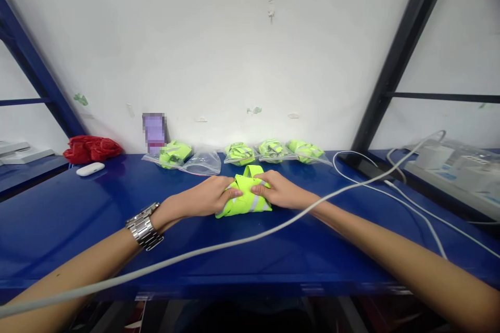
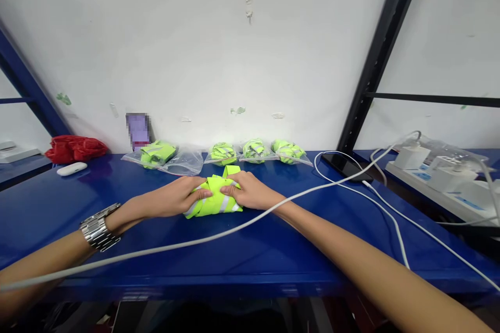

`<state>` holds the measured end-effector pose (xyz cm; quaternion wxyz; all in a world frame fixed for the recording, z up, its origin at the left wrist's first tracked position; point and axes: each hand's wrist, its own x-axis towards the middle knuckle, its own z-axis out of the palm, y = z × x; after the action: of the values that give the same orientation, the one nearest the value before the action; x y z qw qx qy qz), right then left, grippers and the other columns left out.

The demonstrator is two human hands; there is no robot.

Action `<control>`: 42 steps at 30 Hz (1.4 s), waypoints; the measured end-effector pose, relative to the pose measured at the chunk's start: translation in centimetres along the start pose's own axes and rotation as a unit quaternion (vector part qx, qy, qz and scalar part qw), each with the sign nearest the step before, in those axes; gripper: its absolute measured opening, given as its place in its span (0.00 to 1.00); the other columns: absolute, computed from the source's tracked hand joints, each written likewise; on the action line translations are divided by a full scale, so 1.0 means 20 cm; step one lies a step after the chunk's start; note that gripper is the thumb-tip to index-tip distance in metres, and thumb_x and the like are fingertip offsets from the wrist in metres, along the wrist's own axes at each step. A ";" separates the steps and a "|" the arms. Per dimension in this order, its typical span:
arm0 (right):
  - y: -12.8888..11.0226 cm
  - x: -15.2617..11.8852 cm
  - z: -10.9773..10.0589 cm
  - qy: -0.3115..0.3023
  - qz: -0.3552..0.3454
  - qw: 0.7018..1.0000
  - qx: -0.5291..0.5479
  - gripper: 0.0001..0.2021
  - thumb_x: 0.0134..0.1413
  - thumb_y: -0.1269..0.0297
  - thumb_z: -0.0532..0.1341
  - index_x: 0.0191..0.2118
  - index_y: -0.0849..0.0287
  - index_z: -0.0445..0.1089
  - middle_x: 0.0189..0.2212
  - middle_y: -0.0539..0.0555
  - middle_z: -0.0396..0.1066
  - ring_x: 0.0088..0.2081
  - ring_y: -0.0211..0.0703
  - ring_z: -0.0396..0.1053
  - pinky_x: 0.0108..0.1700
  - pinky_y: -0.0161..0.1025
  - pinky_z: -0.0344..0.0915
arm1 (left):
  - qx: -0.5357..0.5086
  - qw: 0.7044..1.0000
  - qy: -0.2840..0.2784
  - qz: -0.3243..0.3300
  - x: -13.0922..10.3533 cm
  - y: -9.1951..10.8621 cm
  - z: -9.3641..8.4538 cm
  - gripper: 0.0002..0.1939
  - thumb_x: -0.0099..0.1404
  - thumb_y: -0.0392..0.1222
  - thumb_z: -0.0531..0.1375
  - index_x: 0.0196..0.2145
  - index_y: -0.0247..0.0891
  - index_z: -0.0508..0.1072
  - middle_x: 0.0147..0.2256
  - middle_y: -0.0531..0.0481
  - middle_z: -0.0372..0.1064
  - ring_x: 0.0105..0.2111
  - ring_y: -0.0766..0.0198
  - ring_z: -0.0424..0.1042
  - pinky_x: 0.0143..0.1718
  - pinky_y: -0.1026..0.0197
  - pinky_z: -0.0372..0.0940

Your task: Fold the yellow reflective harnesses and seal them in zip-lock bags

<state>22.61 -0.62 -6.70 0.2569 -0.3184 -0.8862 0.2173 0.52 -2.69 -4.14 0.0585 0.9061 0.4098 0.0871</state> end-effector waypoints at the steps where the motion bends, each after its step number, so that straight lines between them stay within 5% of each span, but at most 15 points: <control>1: 0.01 0.02 -0.01 -0.010 0.012 1.000 0.009 0.20 0.60 0.50 0.53 0.23 0.60 0.58 0.18 0.44 0.51 0.21 0.32 0.49 0.25 0.33 0.44 | 0.014 1.000 0.006 -0.002 0.02 -0.01 0.00 0.20 0.70 0.52 0.45 0.26 0.37 0.62 0.28 0.47 0.63 0.31 0.61 0.63 0.34 0.58 0.58; 7: 0.06 0.07 -0.02 -0.041 0.057 0.997 -0.034 0.21 0.61 0.49 0.52 0.22 0.59 0.55 0.19 0.47 0.53 0.24 0.36 0.53 0.28 0.34 0.49 | 0.014 0.998 -0.051 -0.020 0.10 -0.10 -0.01 0.18 0.69 0.53 0.45 0.28 0.38 0.60 0.29 0.47 0.61 0.31 0.59 0.63 0.35 0.56 0.58; 12: 0.10 0.06 -0.01 0.083 -0.030 0.985 -0.145 0.13 0.62 0.55 0.55 0.39 0.60 0.65 0.34 0.55 0.64 0.39 0.45 0.61 0.39 0.38 0.58 | -0.008 0.996 -0.083 -0.044 0.16 -0.12 -0.04 0.15 0.67 0.52 0.48 0.37 0.37 0.58 0.29 0.48 0.63 0.27 0.62 0.61 0.27 0.60 0.55; 16: 0.02 0.02 -0.01 0.097 -0.067 0.973 -0.198 0.13 0.64 0.58 0.53 0.36 0.61 0.69 0.31 0.55 0.66 0.35 0.43 0.63 0.40 0.39 0.58 | -0.021 0.997 -0.069 -0.015 0.17 -0.10 -0.04 0.09 0.66 0.46 0.49 0.41 0.38 0.56 0.29 0.51 0.62 0.25 0.63 0.61 0.25 0.61 0.54; 19: -0.06 -0.01 0.00 0.088 -0.078 0.960 -0.253 0.22 0.61 0.47 0.52 0.37 0.63 0.72 0.35 0.60 0.67 0.37 0.47 0.64 0.41 0.43 0.60 | 0.026 0.998 -0.049 -0.008 0.15 -0.09 -0.02 0.05 0.67 0.40 0.48 0.39 0.39 0.60 0.28 0.51 0.60 0.26 0.63 0.61 0.27 0.62 0.55; 22: -0.10 -0.03 0.04 0.061 -0.091 0.936 -0.334 0.33 0.51 0.38 0.58 0.45 0.67 0.70 0.41 0.66 0.67 0.42 0.56 0.63 0.44 0.50 0.62 | 0.096 0.995 0.018 -0.019 0.13 -0.11 0.03 0.08 0.69 0.41 0.47 0.39 0.38 0.64 0.33 0.48 0.61 0.31 0.60 0.63 0.31 0.61 0.58; 25: -0.09 -0.03 0.07 0.030 -0.083 0.918 -0.386 0.29 0.56 0.45 0.57 0.47 0.71 0.67 0.40 0.68 0.67 0.44 0.58 0.62 0.46 0.52 0.63 | 0.167 0.983 0.081 0.000 0.11 -0.13 0.08 0.11 0.71 0.43 0.47 0.38 0.37 0.67 0.35 0.46 0.62 0.32 0.59 0.63 0.34 0.58 0.60; 31: -0.02 -0.01 0.05 0.006 -0.091 0.936 -0.340 0.28 0.60 0.47 0.54 0.49 0.73 0.65 0.42 0.68 0.67 0.45 0.55 0.63 0.48 0.50 0.64 | 0.186 0.972 0.141 0.035 0.07 -0.10 0.13 0.15 0.73 0.44 0.44 0.41 0.35 0.66 0.34 0.45 0.66 0.36 0.56 0.66 0.40 0.54 0.60; 36: 0.02 -0.01 0.04 0.014 -0.108 0.948 -0.300 0.26 0.62 0.47 0.51 0.48 0.69 0.65 0.40 0.67 0.68 0.42 0.53 0.64 0.45 0.49 0.63 | 0.116 0.988 0.094 0.050 -0.03 -0.05 0.09 0.22 0.74 0.46 0.36 0.52 0.36 0.63 0.39 0.43 0.68 0.39 0.56 0.68 0.42 0.54 0.61; 42: -0.01 -0.01 0.01 -0.013 -0.079 0.967 -0.242 0.19 0.64 0.52 0.50 0.43 0.64 0.68 0.35 0.60 0.70 0.35 0.47 0.66 0.38 0.40 0.58 | 0.100 0.993 0.066 0.012 -0.09 -0.01 0.07 0.28 0.69 0.62 0.43 0.51 0.36 0.64 0.40 0.41 0.68 0.41 0.51 0.68 0.41 0.52 0.61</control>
<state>22.53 -1.02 -6.88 0.1772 -0.2968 -0.9381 -0.0205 -0.43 -4.01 -5.67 -0.0612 0.9045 0.4085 0.1063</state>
